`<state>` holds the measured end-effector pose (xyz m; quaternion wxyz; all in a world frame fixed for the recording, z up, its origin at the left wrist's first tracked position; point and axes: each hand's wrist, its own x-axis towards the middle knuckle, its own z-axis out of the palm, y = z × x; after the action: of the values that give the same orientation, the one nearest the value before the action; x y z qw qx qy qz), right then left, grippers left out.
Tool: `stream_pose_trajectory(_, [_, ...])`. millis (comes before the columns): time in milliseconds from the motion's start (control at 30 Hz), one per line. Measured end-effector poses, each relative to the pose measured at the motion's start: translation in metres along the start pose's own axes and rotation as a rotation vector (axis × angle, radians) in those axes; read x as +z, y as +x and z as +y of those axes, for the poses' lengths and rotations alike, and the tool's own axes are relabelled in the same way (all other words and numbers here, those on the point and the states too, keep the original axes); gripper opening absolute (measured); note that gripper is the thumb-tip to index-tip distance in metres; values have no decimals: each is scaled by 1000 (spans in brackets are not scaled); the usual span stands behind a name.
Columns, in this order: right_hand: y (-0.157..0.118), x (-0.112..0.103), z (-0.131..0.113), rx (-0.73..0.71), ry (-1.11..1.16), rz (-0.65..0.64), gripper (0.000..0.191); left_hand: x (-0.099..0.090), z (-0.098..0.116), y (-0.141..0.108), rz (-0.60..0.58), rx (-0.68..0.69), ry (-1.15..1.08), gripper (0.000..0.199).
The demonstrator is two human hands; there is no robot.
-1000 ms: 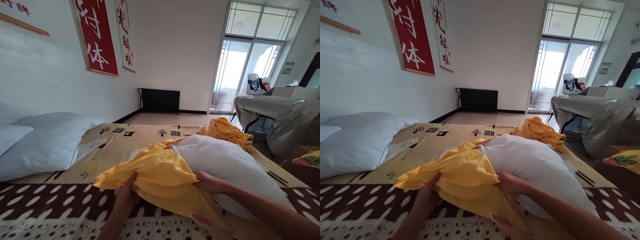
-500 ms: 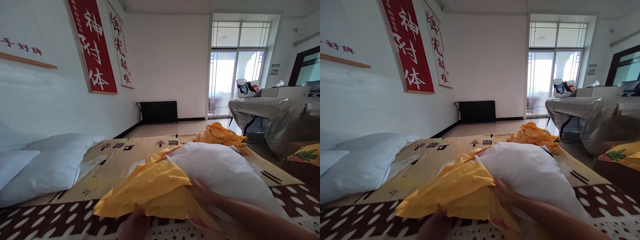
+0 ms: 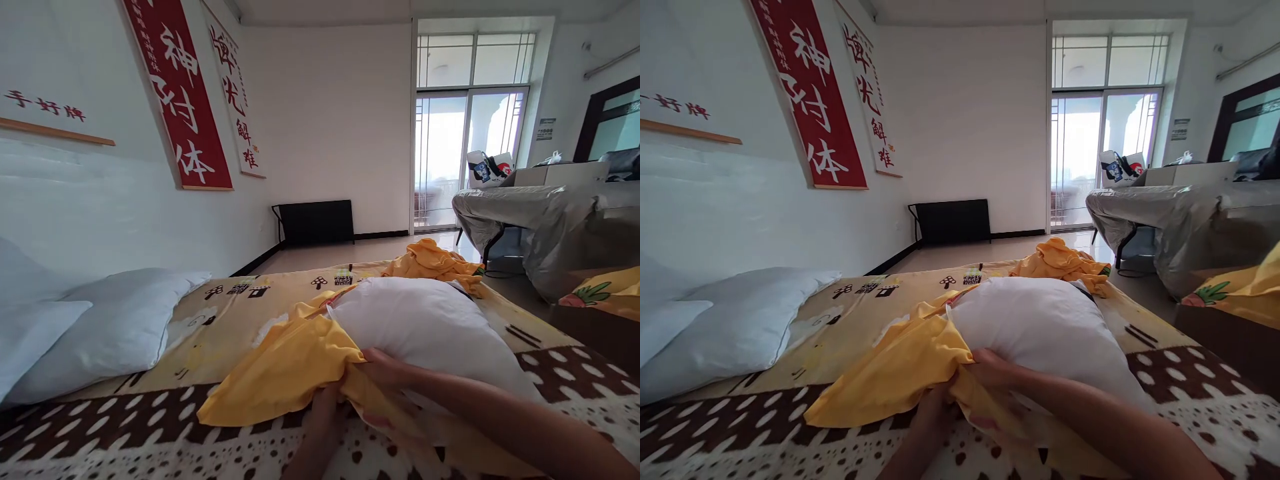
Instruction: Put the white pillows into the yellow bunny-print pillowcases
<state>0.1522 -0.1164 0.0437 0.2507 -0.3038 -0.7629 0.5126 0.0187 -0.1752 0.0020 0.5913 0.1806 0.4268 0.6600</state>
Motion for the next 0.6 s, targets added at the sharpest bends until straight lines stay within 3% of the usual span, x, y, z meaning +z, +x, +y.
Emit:
stream_pose_trajectory(100, [7,-10,-19,3,61,81,24,11,19,5,55,128,-26,20])
stream_pose_trajectory(233, [15,-41,-55,-2,231,224,31,26,63,12,91,257,-42,18])
stream_pose_trajectory(300, [9,-57,-68,6,354,244,35,25,82,11,114,291,-45,23])
stream_pose_trajectory(367, [-3,-69,-73,45,461,184,36,15,92,6,143,315,-44,29])
stream_pose_trajectory(467, [-18,-74,-70,149,479,86,36,-6,86,-8,160,279,-29,37])
stream_pose_trajectory(600, [-8,-55,-70,264,298,-5,26,-21,45,-26,46,84,-18,35])
